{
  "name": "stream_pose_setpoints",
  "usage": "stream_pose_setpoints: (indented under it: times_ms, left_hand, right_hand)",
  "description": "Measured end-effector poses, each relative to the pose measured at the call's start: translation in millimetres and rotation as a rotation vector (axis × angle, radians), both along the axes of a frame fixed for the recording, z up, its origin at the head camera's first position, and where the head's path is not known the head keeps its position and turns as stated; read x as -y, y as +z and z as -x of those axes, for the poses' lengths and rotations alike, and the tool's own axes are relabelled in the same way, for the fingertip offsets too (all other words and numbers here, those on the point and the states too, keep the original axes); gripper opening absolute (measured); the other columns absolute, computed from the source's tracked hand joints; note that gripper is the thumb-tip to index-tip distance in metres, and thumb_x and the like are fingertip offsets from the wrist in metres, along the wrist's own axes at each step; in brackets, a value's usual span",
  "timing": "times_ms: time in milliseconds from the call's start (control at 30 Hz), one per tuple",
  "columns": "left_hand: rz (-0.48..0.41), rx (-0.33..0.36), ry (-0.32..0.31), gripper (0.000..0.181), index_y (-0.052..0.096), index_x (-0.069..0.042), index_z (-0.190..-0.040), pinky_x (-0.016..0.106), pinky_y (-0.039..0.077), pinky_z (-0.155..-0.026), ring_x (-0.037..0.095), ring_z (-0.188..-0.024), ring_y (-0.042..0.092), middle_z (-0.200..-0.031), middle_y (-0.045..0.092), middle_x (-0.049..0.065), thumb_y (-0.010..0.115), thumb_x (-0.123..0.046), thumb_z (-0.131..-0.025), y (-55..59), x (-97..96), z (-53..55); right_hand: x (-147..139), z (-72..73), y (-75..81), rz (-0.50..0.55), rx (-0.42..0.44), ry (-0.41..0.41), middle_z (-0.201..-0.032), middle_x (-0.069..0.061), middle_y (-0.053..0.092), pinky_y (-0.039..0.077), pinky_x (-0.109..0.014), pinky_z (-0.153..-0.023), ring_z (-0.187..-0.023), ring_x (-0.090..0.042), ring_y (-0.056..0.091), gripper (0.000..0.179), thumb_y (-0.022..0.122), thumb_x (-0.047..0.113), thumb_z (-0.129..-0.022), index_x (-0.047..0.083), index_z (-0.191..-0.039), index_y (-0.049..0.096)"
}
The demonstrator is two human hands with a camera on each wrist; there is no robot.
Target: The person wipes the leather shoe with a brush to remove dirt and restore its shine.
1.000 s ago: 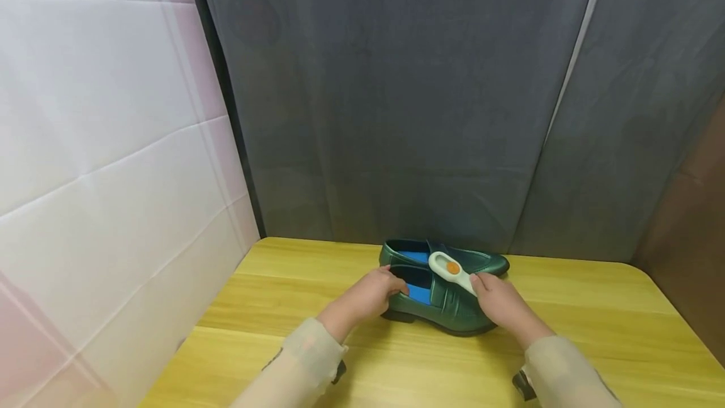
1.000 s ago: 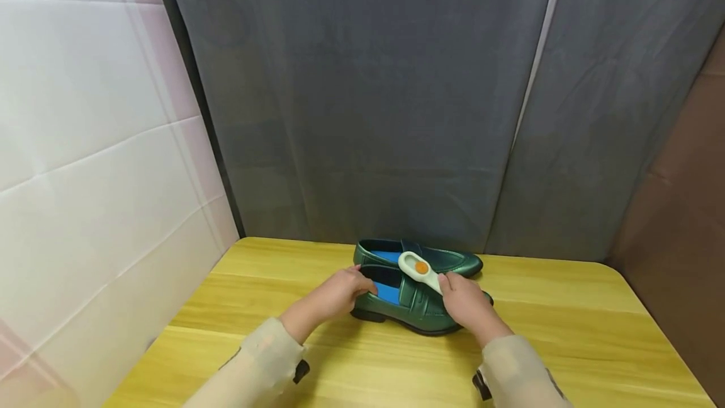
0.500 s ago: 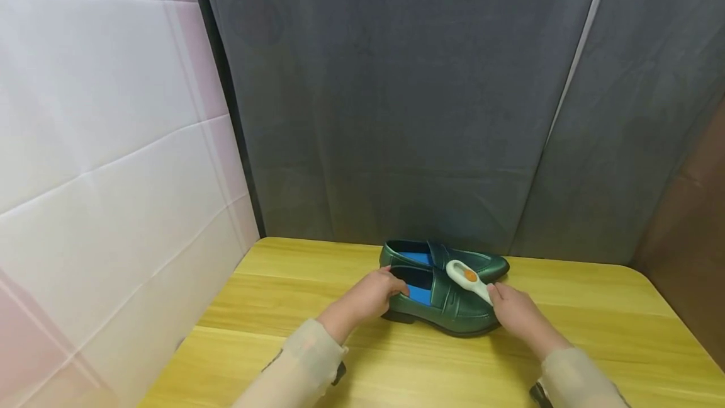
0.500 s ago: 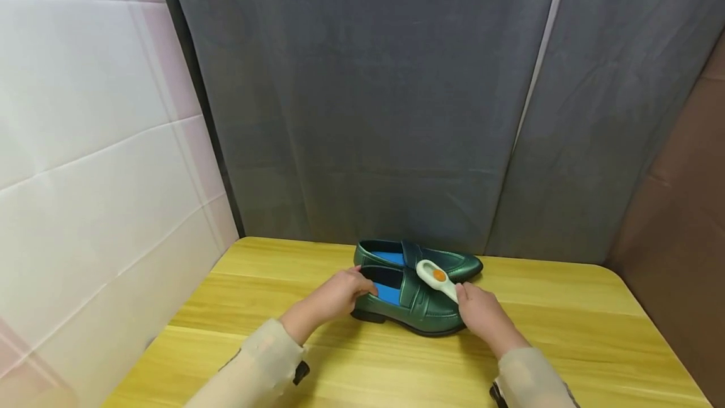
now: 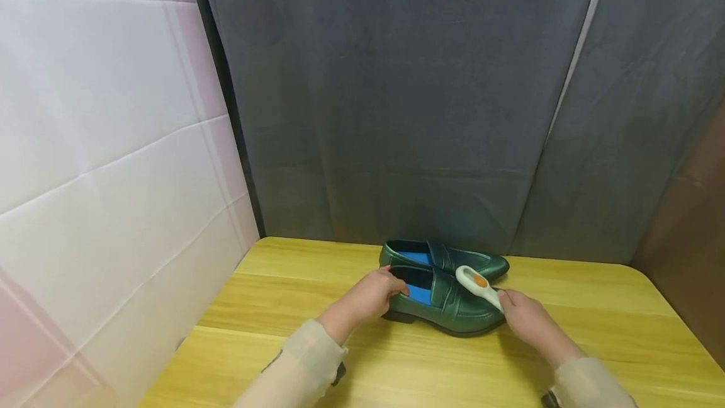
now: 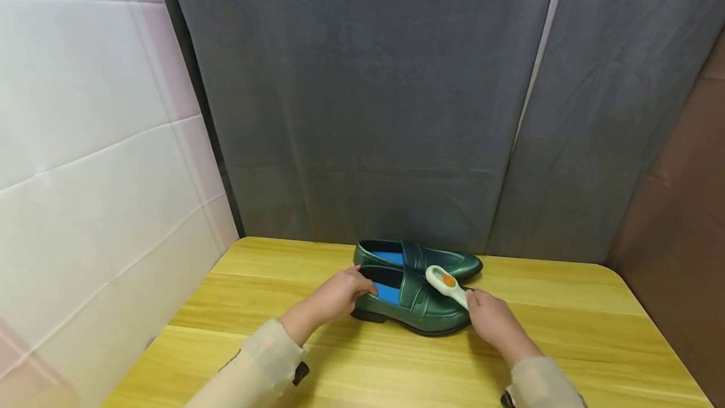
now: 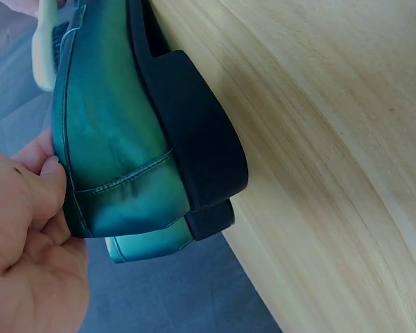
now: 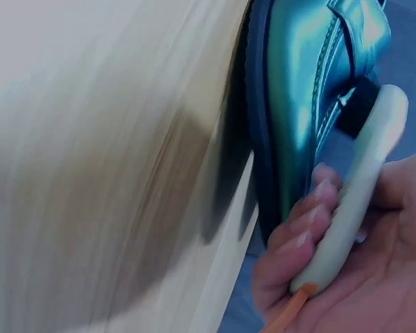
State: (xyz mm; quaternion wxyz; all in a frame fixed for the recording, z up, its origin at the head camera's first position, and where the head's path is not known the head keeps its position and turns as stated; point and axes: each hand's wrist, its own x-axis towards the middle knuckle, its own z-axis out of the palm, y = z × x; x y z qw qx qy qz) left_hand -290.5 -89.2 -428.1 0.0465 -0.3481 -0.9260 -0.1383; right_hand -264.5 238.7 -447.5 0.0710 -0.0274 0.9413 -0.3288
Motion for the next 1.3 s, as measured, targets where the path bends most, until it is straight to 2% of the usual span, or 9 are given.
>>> stream_pose_setpoints:
  times_ms: [133,233,333,600,767,867,967,1100,1300]
  left_hand:
    - [-0.002,0.005,0.005,0.042,0.078,-0.012,-0.109,0.042,0.036,-0.121,0.012,-0.105,0.072,-0.107,0.078,-0.003,0.054,0.018,-0.091,0.1,1.8,-1.3]
    - [-0.001,-0.004,0.005,0.042,0.078,-0.012,-0.108,0.042,0.036,-0.121,0.012,-0.104,0.072,-0.107,0.078,-0.003,0.054,0.018,-0.091,1.4,3.4,-2.0]
    - [0.000,-0.014,-0.002,0.042,0.078,-0.012,-0.108,0.042,0.036,-0.121,0.012,-0.104,0.072,-0.107,0.078,-0.003,0.054,0.018,-0.092,2.7,4.6,-2.3]
    - [0.004,-0.004,-0.001,0.042,0.078,-0.012,-0.108,0.043,0.037,-0.120,0.012,-0.105,0.072,-0.107,0.078,-0.004,0.053,0.017,-0.093,2.6,5.6,-3.1]
    - [0.002,-0.009,0.001,0.040,0.078,-0.012,-0.108,0.043,0.037,-0.120,0.012,-0.103,0.072,-0.106,0.078,-0.003,0.054,0.016,-0.093,2.2,7.2,-4.2]
    - [0.001,-0.010,0.002,0.041,0.079,-0.012,-0.107,0.043,0.037,-0.120,0.012,-0.101,0.072,-0.106,0.078,-0.003,0.055,0.017,-0.092,2.3,8.1,-4.5]
    - [0.000,-0.009,-0.002,0.042,0.079,-0.013,-0.107,0.044,0.037,-0.120,0.012,-0.102,0.072,-0.106,0.078,-0.003,0.054,0.018,-0.091,2.8,8.2,-4.3]
    - [-0.007,-0.006,-0.006,0.044,0.079,-0.013,-0.106,0.045,0.037,-0.120,0.011,-0.103,0.072,-0.105,0.078,-0.004,0.053,0.019,-0.091,2.3,8.7,-3.6]
    - [-0.011,-0.003,-0.010,0.042,0.079,-0.013,-0.106,0.045,0.037,-0.120,0.012,-0.102,0.072,-0.105,0.078,-0.004,0.053,0.018,-0.092,2.0,9.0,-2.6]
  right_hand:
    - [-15,-3.1,-7.1,-0.041,-0.004,-0.015,-0.093,-0.015,0.056,0.044,-0.036,-0.071,-0.081,-0.025,0.052,0.049,0.029,0.035,-0.111,-0.005,-0.120,0.055]
    - [-25,-6.9,-10.7,-0.031,0.001,-0.028,-0.080,-0.009,0.048,0.039,-0.032,-0.064,-0.072,-0.021,0.047,0.044,0.028,0.035,-0.111,0.000,-0.105,0.054]
    - [-32,-11.2,-11.1,-0.023,-0.007,-0.029,-0.076,-0.007,0.045,0.038,-0.031,-0.060,-0.068,-0.020,0.044,0.044,0.026,0.037,-0.111,0.003,-0.099,0.052]
    - [-51,-18.4,-5.9,-0.104,0.006,-0.029,-0.077,-0.008,0.045,0.039,-0.033,-0.060,-0.068,-0.021,0.045,0.057,0.019,0.049,-0.110,0.003,-0.104,0.052]
    - [-64,-19.9,-3.6,-0.190,-0.070,0.009,-0.100,-0.023,0.062,0.050,-0.048,-0.073,-0.089,-0.033,0.060,0.058,0.024,0.041,-0.112,-0.006,-0.119,0.056]
    - [-68,-20.0,-3.7,-0.213,-0.123,0.034,-0.114,-0.028,0.064,0.051,-0.055,-0.080,-0.100,-0.039,0.063,0.055,0.029,0.036,-0.112,-0.010,-0.128,0.056]
    - [-68,-20.1,-4.2,-0.219,-0.151,0.041,-0.100,-0.021,0.067,0.051,-0.048,-0.075,-0.089,-0.032,0.062,0.049,0.033,0.033,-0.112,-0.006,-0.125,0.060]
    - [-65,-21.1,-6.4,-0.196,-0.172,0.058,-0.081,-0.003,0.057,0.042,-0.035,-0.066,-0.074,-0.019,0.049,0.040,0.038,0.032,-0.111,0.002,-0.114,0.065]
    - [-59,-24.4,-13.6,-0.126,-0.180,0.102,-0.077,0.001,0.051,0.039,-0.030,-0.065,-0.072,-0.014,0.046,0.032,0.040,0.030,-0.111,0.010,-0.100,0.062]
